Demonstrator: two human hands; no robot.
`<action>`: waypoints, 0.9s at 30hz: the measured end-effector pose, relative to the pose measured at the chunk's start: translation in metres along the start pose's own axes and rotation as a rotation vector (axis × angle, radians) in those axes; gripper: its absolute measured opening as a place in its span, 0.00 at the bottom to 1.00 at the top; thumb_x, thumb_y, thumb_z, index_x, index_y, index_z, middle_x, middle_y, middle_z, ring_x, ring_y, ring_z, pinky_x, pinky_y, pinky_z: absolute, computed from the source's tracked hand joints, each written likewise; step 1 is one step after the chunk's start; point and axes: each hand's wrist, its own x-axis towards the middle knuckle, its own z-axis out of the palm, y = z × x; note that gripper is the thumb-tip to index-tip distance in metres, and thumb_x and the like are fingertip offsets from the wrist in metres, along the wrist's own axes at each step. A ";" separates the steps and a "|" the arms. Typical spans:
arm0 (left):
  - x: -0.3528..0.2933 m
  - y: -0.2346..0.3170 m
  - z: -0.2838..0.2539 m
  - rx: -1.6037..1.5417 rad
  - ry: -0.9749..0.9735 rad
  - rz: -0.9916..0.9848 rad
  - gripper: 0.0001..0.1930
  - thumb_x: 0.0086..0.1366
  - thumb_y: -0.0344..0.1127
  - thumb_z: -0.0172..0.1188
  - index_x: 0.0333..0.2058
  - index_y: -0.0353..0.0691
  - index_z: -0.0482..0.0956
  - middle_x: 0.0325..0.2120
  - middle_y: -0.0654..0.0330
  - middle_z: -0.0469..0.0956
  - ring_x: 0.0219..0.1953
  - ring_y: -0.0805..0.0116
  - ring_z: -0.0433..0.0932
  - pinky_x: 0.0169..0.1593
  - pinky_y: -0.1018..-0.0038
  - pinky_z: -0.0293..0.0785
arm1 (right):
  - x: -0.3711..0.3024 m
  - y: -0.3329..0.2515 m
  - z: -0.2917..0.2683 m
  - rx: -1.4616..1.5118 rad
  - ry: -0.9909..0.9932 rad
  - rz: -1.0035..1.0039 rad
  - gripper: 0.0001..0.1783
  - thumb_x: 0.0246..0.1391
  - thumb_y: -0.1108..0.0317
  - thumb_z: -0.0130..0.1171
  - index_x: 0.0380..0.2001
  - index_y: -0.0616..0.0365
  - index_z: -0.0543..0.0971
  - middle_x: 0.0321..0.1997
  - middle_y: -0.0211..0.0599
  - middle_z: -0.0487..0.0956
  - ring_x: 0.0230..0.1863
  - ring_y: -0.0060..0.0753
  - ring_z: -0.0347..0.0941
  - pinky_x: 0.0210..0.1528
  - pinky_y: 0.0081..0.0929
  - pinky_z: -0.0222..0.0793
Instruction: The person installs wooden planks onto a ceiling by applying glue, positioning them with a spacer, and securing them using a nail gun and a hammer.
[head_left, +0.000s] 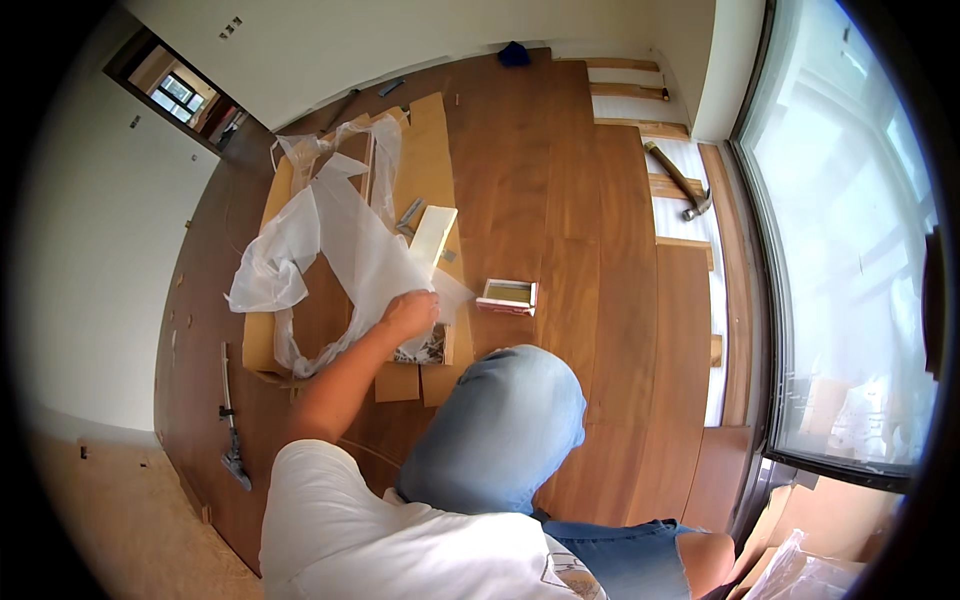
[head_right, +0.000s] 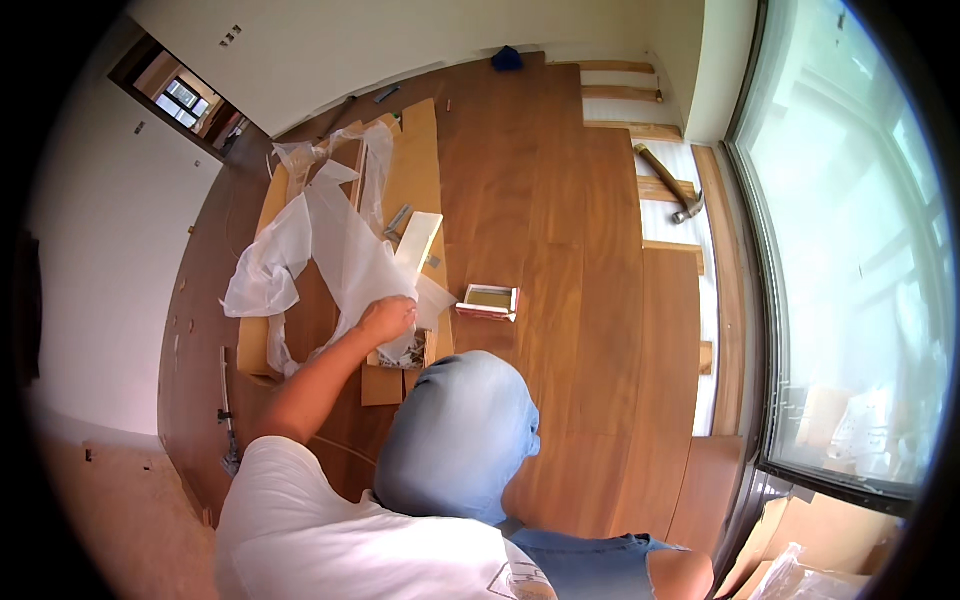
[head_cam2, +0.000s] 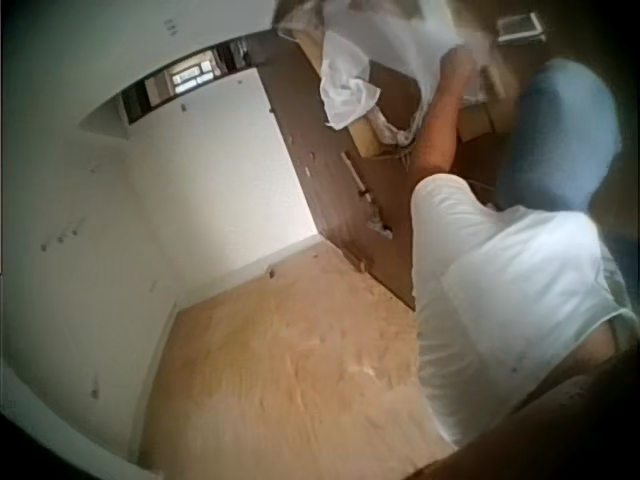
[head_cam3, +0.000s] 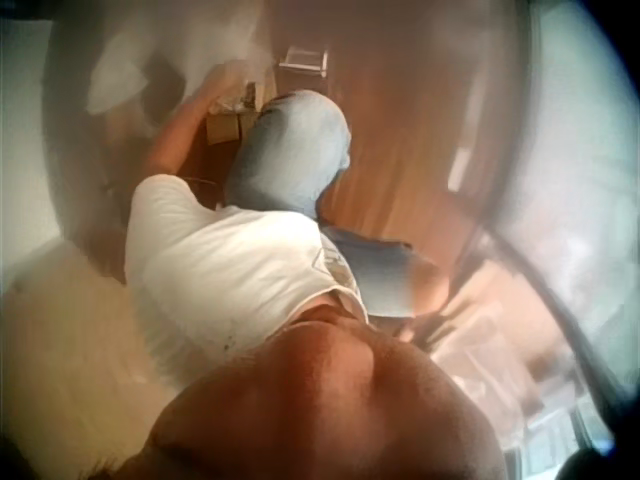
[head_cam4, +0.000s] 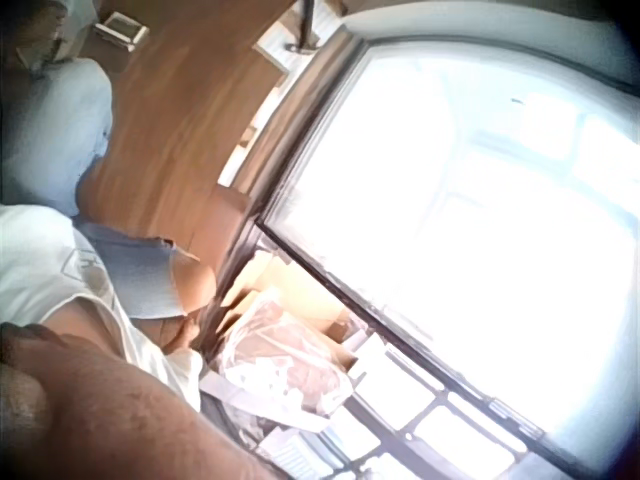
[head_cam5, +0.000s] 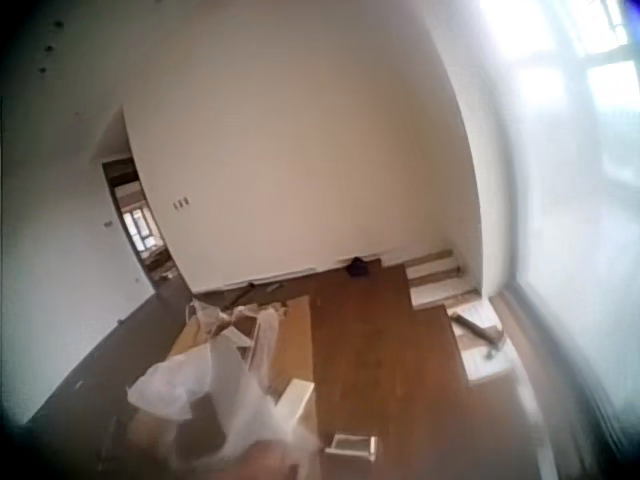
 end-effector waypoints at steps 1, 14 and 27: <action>0.024 -0.013 -0.006 -0.005 0.006 -0.019 0.14 0.69 0.43 0.59 0.44 0.40 0.83 0.42 0.50 0.84 0.48 0.46 0.82 0.52 0.53 0.78 | -0.007 -0.008 -0.007 -0.024 -0.032 -0.010 0.22 0.66 0.55 0.54 0.31 0.63 0.85 0.32 0.54 0.83 0.37 0.62 0.79 0.45 0.52 0.74; 0.347 -0.234 0.046 -0.129 0.358 -0.296 0.22 0.68 0.41 0.63 0.57 0.36 0.77 0.56 0.47 0.77 0.60 0.46 0.75 0.63 0.55 0.72 | 0.082 -0.323 -0.166 -0.185 -0.567 -0.695 0.15 0.55 0.62 0.55 0.25 0.59 0.85 0.22 0.50 0.83 0.29 0.56 0.82 0.39 0.49 0.77; 0.434 -0.260 0.075 -0.194 0.521 -0.418 0.27 0.74 0.41 0.54 0.65 0.29 0.69 0.70 0.44 0.64 0.69 0.42 0.64 0.73 0.54 0.60 | -0.055 -1.032 -0.135 -0.092 -0.480 -1.412 0.13 0.66 0.64 0.60 0.49 0.58 0.84 0.49 0.47 0.85 0.53 0.54 0.80 0.57 0.46 0.77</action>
